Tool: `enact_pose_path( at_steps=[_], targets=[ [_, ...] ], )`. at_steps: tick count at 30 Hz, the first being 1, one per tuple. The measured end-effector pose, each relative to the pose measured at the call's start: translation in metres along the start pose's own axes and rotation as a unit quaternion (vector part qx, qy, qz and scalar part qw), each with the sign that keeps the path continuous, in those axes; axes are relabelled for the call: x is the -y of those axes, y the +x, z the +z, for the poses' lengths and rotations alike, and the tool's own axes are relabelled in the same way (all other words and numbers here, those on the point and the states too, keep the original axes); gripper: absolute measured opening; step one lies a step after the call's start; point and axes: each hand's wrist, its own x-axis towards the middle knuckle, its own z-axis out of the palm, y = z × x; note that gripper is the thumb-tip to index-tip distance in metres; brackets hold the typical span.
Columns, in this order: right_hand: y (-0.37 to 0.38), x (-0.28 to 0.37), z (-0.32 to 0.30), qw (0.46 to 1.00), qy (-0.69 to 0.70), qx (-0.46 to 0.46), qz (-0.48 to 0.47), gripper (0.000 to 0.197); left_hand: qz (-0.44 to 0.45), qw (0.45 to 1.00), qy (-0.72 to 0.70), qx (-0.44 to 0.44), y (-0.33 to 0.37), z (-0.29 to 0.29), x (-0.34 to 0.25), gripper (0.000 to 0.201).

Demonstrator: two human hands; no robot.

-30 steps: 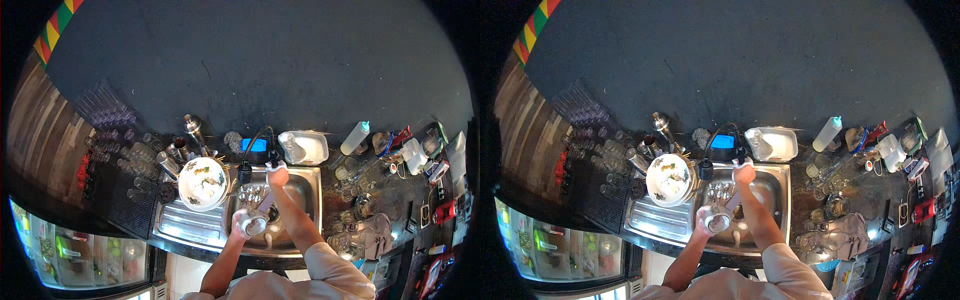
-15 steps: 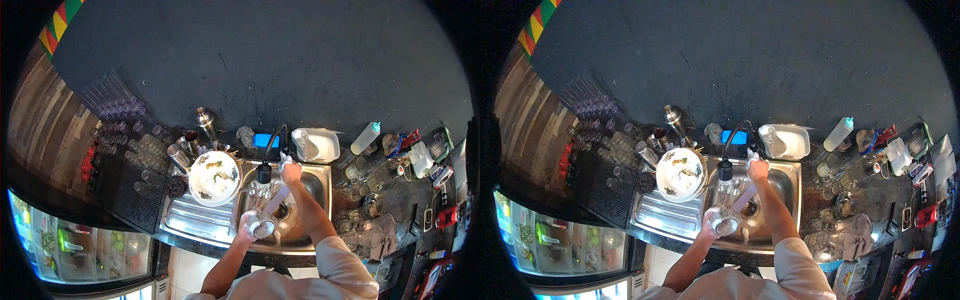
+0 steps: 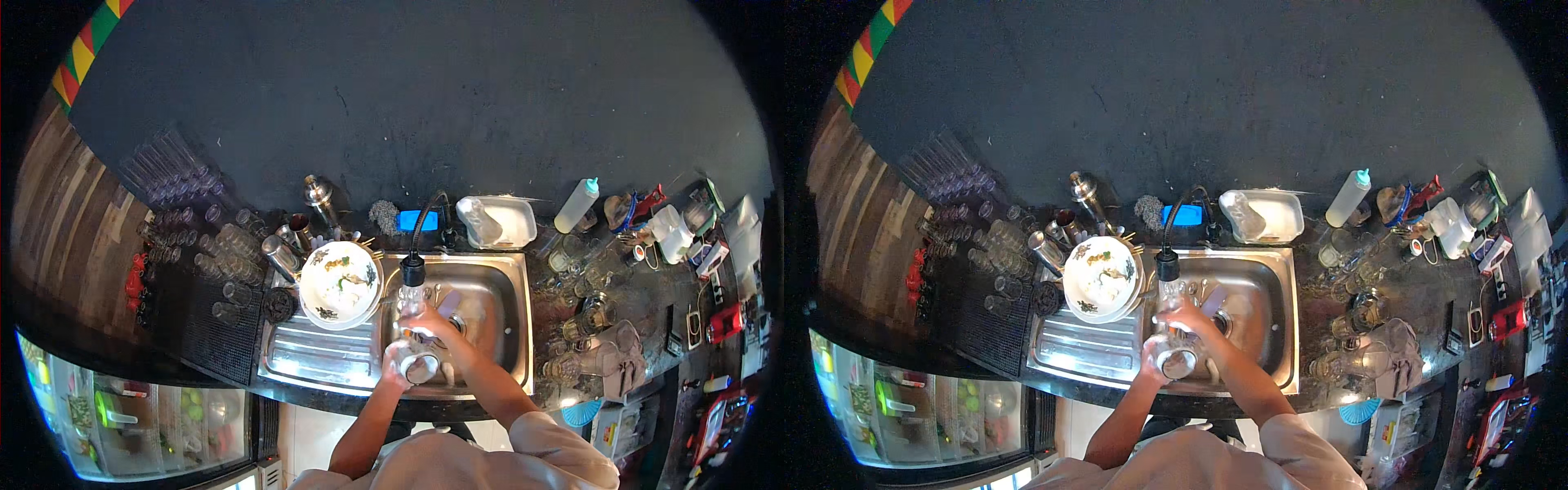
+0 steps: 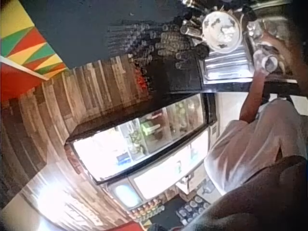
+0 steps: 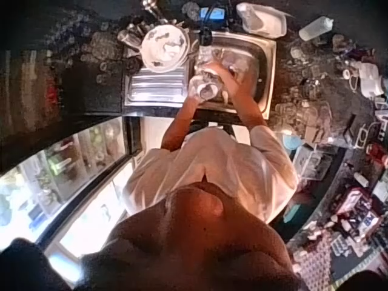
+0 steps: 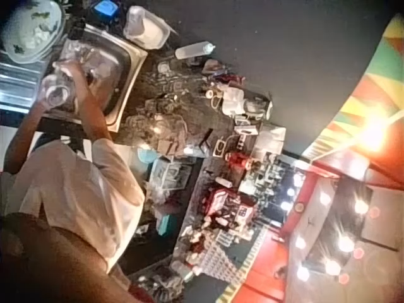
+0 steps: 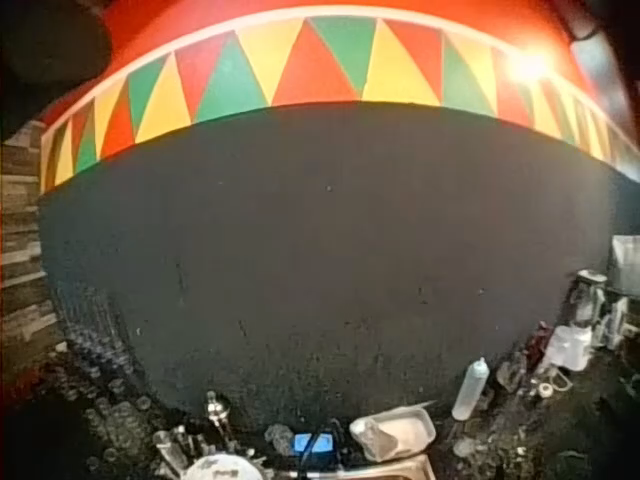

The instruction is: The recorder is washing and rinsing glass cups at a restaurant bar sink.

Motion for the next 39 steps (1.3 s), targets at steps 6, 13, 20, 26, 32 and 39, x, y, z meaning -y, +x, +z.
enact_pose_path(
  at_steps=[6,13,20,26,32,39],
  targets=[
    [-0.021,0.041,0.007,0.84,0.503,0.202,0.006,0.025,0.0,0.999,-0.019,-0.034,-0.006,0.004,-0.011,0.059],
    [-0.013,0.025,-0.012,0.749,0.572,0.311,-0.122,0.023,-0.019,0.999,-0.026,-0.028,0.006,-0.01,-0.001,0.054],
    [-0.002,0.075,0.002,0.979,0.097,0.133,0.122,0.039,-0.039,0.987,-0.052,-0.15,0.006,0.018,-0.006,0.042],
    [0.012,0.055,0.009,0.938,0.347,0.008,-0.003,0.012,0.002,0.997,0.007,-0.076,0.001,0.019,-0.01,0.038],
    [0.007,0.064,0.019,0.91,0.4,-0.071,0.085,0.013,0.01,0.997,0.05,-0.062,0.013,0.003,-0.009,0.034],
    [-0.025,0.09,-0.002,0.828,0.532,0.041,0.17,0.011,-0.021,0.996,0.032,-0.083,0.023,0.013,-0.012,0.035]
  ],
)
